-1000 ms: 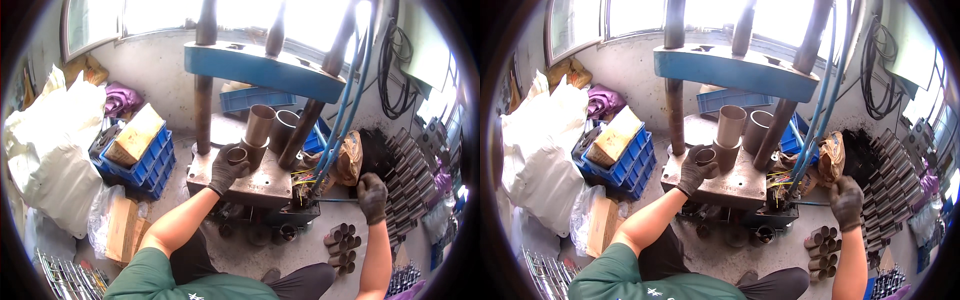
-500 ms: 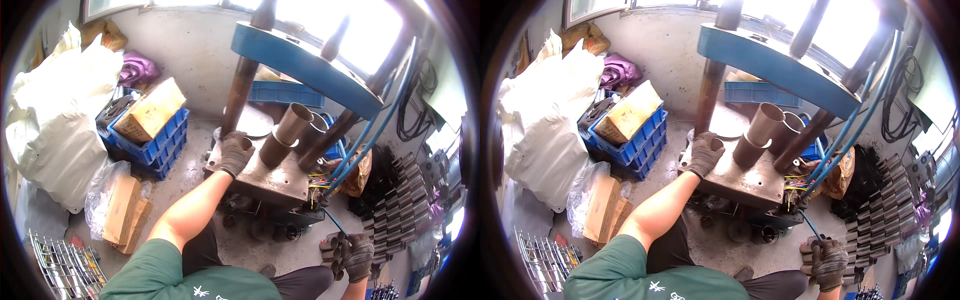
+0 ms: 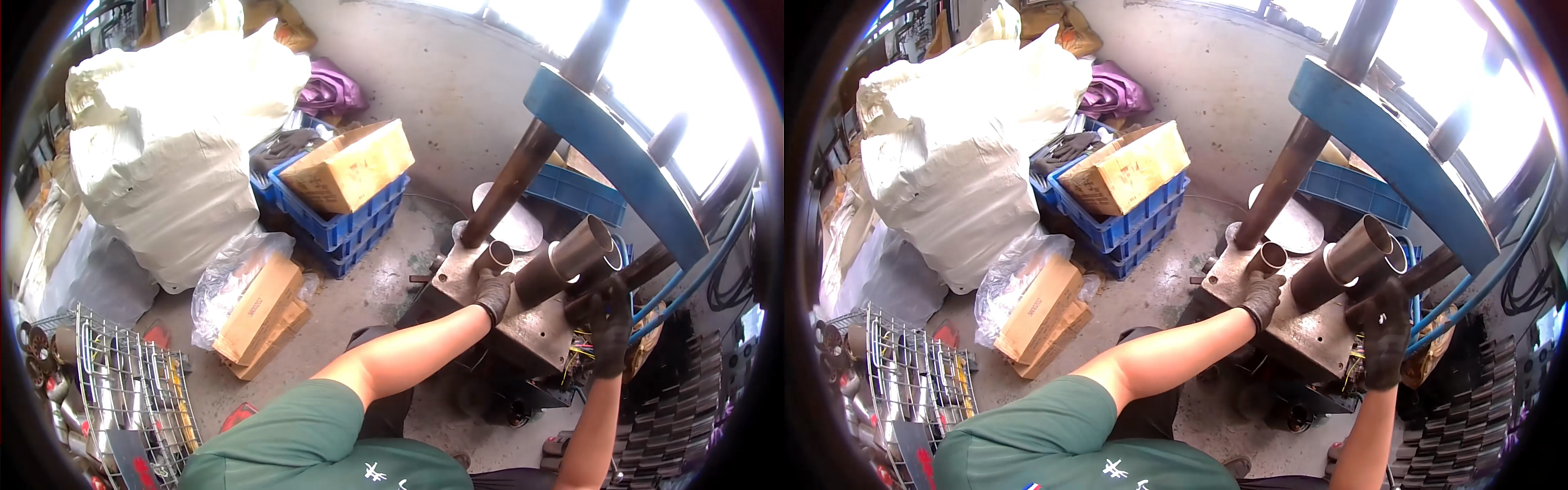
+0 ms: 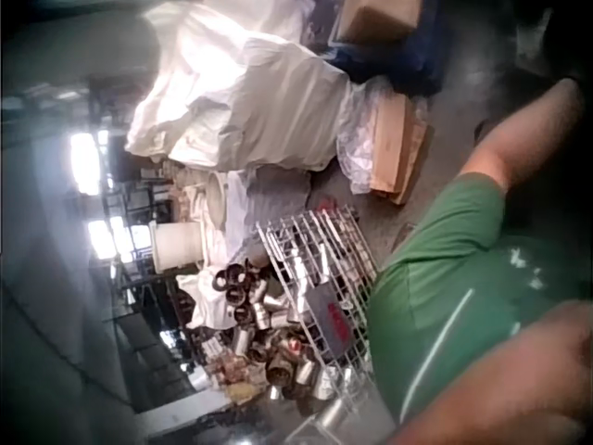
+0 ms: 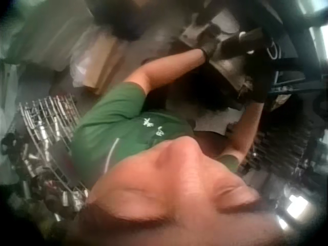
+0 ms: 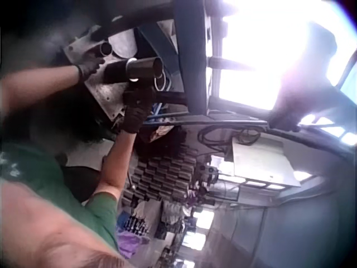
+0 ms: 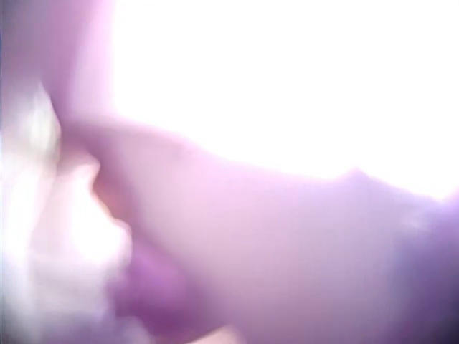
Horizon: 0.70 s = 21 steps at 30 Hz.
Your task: The person disassembles motor components by pressing stators out of metal cylindrical casings with a hydraulic press machine. They pull the separated stators and casings apart by hand, sort them onto the floor, and fetch more casings from a wire basket.
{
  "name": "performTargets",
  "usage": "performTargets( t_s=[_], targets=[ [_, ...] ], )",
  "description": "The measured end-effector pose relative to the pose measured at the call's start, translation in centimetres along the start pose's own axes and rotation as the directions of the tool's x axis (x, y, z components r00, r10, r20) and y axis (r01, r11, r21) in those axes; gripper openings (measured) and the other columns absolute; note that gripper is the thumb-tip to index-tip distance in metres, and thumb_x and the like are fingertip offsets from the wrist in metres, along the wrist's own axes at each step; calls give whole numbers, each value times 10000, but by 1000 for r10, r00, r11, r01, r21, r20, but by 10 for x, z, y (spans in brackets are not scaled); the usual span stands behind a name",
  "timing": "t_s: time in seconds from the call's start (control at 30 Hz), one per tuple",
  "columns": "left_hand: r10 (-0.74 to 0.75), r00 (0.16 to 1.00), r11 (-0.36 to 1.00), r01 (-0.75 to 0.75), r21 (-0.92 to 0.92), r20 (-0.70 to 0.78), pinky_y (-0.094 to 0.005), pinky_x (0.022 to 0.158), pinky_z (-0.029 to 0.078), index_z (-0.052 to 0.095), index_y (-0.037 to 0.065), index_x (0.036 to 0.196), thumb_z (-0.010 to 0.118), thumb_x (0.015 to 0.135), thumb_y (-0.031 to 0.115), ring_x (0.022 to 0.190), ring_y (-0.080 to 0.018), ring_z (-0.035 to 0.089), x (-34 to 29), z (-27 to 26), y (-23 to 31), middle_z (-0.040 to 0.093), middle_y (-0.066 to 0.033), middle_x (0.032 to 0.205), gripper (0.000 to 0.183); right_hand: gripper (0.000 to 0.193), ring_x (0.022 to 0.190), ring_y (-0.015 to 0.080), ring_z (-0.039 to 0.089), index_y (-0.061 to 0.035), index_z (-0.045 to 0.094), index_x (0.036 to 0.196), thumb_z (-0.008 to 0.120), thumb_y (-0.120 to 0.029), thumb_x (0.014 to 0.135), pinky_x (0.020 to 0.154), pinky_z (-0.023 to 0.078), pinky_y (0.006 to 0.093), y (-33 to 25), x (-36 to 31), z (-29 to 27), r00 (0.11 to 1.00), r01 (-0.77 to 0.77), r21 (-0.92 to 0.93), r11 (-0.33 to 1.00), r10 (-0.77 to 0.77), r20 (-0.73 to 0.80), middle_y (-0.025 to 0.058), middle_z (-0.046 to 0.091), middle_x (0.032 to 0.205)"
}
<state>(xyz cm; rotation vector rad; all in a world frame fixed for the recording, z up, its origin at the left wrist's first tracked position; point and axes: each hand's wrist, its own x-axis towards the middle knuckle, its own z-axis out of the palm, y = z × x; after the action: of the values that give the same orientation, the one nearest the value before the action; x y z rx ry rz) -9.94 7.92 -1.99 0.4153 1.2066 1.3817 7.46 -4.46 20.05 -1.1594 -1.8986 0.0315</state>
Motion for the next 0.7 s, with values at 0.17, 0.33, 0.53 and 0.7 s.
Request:
performTargets(
  t_s=[0.17,0.33,0.53,0.7],
  targets=[
    [53,984,956,-99,276,170,-403,1202,384,538,10,1495,711,952,344,1448,-359,508,-40,1,38,543,-238,1550,661,404,1259,305,623,-27,562,1444,640,-114,1057,1088,486,418,0,66,14,995,98,-165,981,-96,20,156,625,1381],
    [108,970,948,-167,272,218,-402,1185,409,566,3,1466,709,953,321,1414,-354,543,-49,12,47,585,-239,1505,620,447,1283,238,610,19,466,1509,564,-30,1077,1044,514,348,134,85,21,925,-355,847,394,282,256,130,577,1432],
    [257,944,903,-311,297,207,-409,1134,462,560,10,1451,754,952,233,1338,-338,602,-33,12,31,646,-213,1417,579,154,959,348,675,33,696,1029,688,-115,988,879,543,416,85,87,35,993,-52,-5,999,52,104,213,698,1074],
    [151,915,968,-214,131,374,-378,1038,504,585,5,1382,750,952,212,1175,-267,647,-39,25,19,690,-160,1257,505,351,1387,205,544,-7,655,1370,641,16,1020,1174,417,334,77,92,28,960,-149,-87,985,165,225,114,563,1571]
  ],
)
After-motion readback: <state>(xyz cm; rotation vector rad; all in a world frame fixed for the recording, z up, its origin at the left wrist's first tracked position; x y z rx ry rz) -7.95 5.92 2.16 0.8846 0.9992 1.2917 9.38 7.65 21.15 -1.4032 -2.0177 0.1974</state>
